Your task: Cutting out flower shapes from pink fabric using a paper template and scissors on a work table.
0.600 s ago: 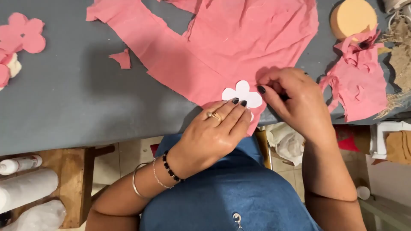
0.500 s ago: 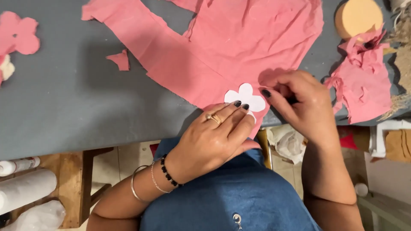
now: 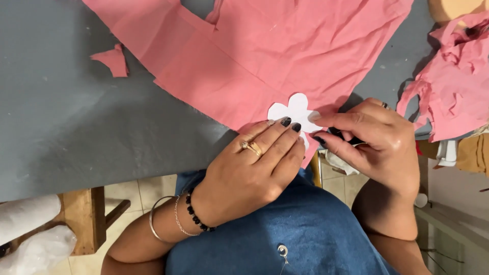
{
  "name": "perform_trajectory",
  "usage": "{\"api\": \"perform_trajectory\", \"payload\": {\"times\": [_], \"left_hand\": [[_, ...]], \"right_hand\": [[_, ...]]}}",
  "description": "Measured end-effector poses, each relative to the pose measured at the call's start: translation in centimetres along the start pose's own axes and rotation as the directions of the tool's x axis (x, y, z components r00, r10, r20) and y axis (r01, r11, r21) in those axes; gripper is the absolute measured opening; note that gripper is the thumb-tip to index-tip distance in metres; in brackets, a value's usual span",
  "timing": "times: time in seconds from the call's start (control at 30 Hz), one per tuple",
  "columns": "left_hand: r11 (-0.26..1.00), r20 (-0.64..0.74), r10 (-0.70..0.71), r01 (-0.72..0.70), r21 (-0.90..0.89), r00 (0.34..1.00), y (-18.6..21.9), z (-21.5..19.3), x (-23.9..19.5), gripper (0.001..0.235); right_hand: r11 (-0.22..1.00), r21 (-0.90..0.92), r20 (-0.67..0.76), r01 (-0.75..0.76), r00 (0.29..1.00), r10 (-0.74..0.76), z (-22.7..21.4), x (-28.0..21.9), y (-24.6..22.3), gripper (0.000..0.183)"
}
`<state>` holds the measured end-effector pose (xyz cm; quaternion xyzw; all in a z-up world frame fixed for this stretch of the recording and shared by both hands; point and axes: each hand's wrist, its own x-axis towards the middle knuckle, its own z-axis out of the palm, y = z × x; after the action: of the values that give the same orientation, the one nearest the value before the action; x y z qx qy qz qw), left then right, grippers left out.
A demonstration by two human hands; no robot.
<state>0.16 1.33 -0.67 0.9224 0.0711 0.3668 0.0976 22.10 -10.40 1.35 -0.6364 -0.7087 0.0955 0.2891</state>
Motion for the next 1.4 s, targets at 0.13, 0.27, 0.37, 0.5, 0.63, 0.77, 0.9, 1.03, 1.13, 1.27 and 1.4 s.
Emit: {"api": "perform_trajectory", "payload": {"times": [0.13, 0.27, 0.37, 0.5, 0.63, 0.77, 0.9, 1.03, 1.13, 1.27, 1.4], "left_hand": [[1.000, -0.026, 0.014, -0.014, 0.025, 1.000, 0.2, 0.8, -0.4, 0.016], [0.996, -0.118, 0.068, -0.061, 0.064, 0.991, -0.1, 1.0, 0.3, 0.009], [0.995, -0.100, 0.073, -0.067, 0.068, 0.992, 0.0, 1.1, 0.3, 0.010], [0.994, -0.081, 0.067, -0.060, 0.089, 0.994, 0.0, 1.1, 0.2, 0.019], [0.996, -0.008, 0.062, -0.062, 0.061, 0.998, 0.1, 1.2, -0.3, 0.016], [0.995, -0.013, 0.063, -0.062, 0.072, 0.998, 0.3, 1.2, -0.2, 0.020], [0.994, -0.035, 0.075, -0.072, 0.084, 0.997, 0.4, 1.1, 0.0, 0.016], [0.994, -0.064, 0.061, -0.056, 0.091, 0.996, 0.6, 1.1, -0.3, 0.016], [0.992, -0.084, 0.078, -0.069, 0.108, 0.993, 0.5, 0.8, -0.6, 0.017], [0.998, -0.110, 0.047, -0.051, -0.041, 0.993, 0.4, -1.1, -1.9, 0.008], [0.999, -0.128, -0.031, 0.033, 0.008, 0.991, 0.7, -2.9, -4.6, 0.008]], "right_hand": [[1.000, 0.005, -0.002, -0.003, 1.000, 0.003, 0.2, -0.2, 0.2, 0.016], [0.999, 0.016, -0.007, 0.029, 1.000, -0.028, 0.0, 0.2, 0.6, 0.014], [0.999, 0.013, -0.016, 0.046, 0.999, -0.046, 0.1, 0.2, 0.6, 0.012], [1.000, 0.019, -0.043, -0.003, 0.999, 0.004, 0.3, -0.5, 0.7, 0.010], [1.000, 0.011, -0.060, 0.020, 0.998, -0.019, 0.4, -0.3, 0.6, 0.011], [1.000, -0.014, -0.058, 0.024, 0.998, -0.025, 0.5, -0.5, 0.3, 0.010], [1.000, -0.024, -0.054, 0.007, 0.998, -0.008, 0.1, -0.6, -0.2, 0.018], [0.998, 0.018, -0.030, 0.054, 0.998, -0.053, 0.1, -1.6, -0.1, 0.038], [0.984, -0.102, -0.028, 0.147, 0.988, -0.150, 1.2, -1.9, -0.4, 0.039], [0.941, -0.216, -0.142, 0.260, 0.945, -0.294, 2.9, -1.4, -1.5, 0.022], [0.909, -0.284, -0.146, 0.305, 0.923, -0.355, 4.6, -0.8, -3.6, 0.016]]}}
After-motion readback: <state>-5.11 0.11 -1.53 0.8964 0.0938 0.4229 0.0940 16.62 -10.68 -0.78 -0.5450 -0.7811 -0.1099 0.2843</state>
